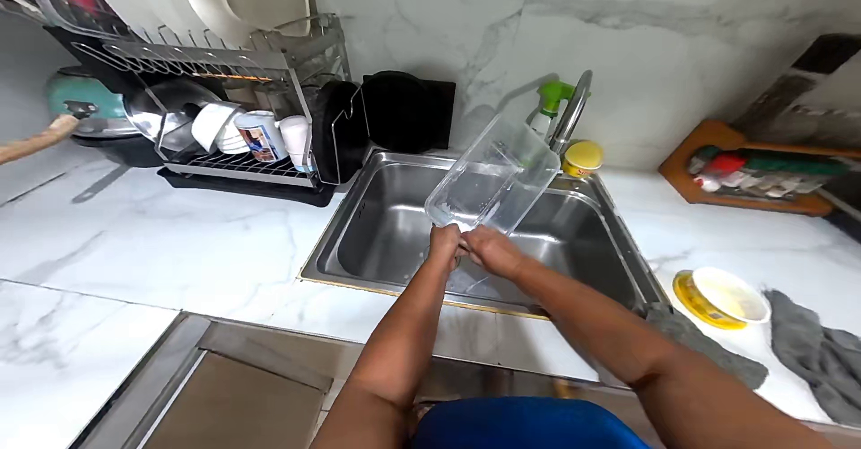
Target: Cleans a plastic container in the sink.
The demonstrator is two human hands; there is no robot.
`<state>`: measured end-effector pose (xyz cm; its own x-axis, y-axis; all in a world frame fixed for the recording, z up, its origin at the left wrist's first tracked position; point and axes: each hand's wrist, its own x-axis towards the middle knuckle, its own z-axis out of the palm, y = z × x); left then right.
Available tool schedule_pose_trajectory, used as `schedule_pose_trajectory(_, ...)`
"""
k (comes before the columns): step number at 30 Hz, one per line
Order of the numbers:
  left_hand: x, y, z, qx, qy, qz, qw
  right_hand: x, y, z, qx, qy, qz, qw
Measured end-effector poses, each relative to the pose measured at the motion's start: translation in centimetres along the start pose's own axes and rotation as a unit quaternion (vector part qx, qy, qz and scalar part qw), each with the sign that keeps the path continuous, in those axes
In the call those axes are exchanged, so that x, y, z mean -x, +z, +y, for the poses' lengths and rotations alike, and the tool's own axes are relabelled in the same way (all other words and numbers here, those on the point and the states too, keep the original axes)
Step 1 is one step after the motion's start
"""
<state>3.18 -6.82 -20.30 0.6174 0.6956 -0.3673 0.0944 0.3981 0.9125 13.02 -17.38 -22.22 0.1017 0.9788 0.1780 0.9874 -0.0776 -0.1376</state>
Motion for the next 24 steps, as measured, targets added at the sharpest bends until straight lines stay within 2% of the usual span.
schedule_pose_trajectory(3,0.1,0.4,0.2,0.000,0.000,-0.021,1.000,0.1,-1.3,4.4,0.058,-0.013,-0.146,0.987)
schedule_pose_trajectory(6,-0.2,-0.3,0.3,-0.060,0.030,-0.019,0.998,0.2,-2.3,7.4,0.055,0.095,-0.199,0.974)
schedule_pose_trajectory(8,-0.2,-0.3,0.5,-0.056,0.030,-0.025,0.998,-0.3,-3.4,7.2,0.057,0.158,-0.234,0.958)
schedule_pose_trajectory(10,-0.1,0.0,0.5,-0.029,0.026,-0.026,0.999,-1.2,-3.2,5.2,0.042,0.183,-0.251,0.950)
schedule_pose_trajectory(14,-0.9,0.1,0.5,-0.012,0.029,-0.015,0.999,-3.5,-1.1,-0.1,-0.058,0.187,-0.217,0.956)
schedule_pose_trajectory(18,-2.0,-0.4,0.1,-0.061,0.063,0.019,0.996,-3.7,-0.1,-4.4,-0.176,0.252,-0.034,0.951)
schedule_pose_trajectory(20,-2.3,-1.0,0.3,-0.078,0.079,0.039,0.993,-2.6,0.6,-5.3,-0.151,0.196,0.030,0.968)
schedule_pose_trajectory(22,-2.1,-1.6,0.7,-0.063,0.068,0.051,0.994,-1.0,1.3,-3.4,-0.076,0.095,0.017,0.992)
schedule_pose_trajectory(24,-1.5,-1.8,1.2,-0.056,0.050,0.044,0.996,0.3,1.1,0.1,0.015,0.015,-0.026,0.999)
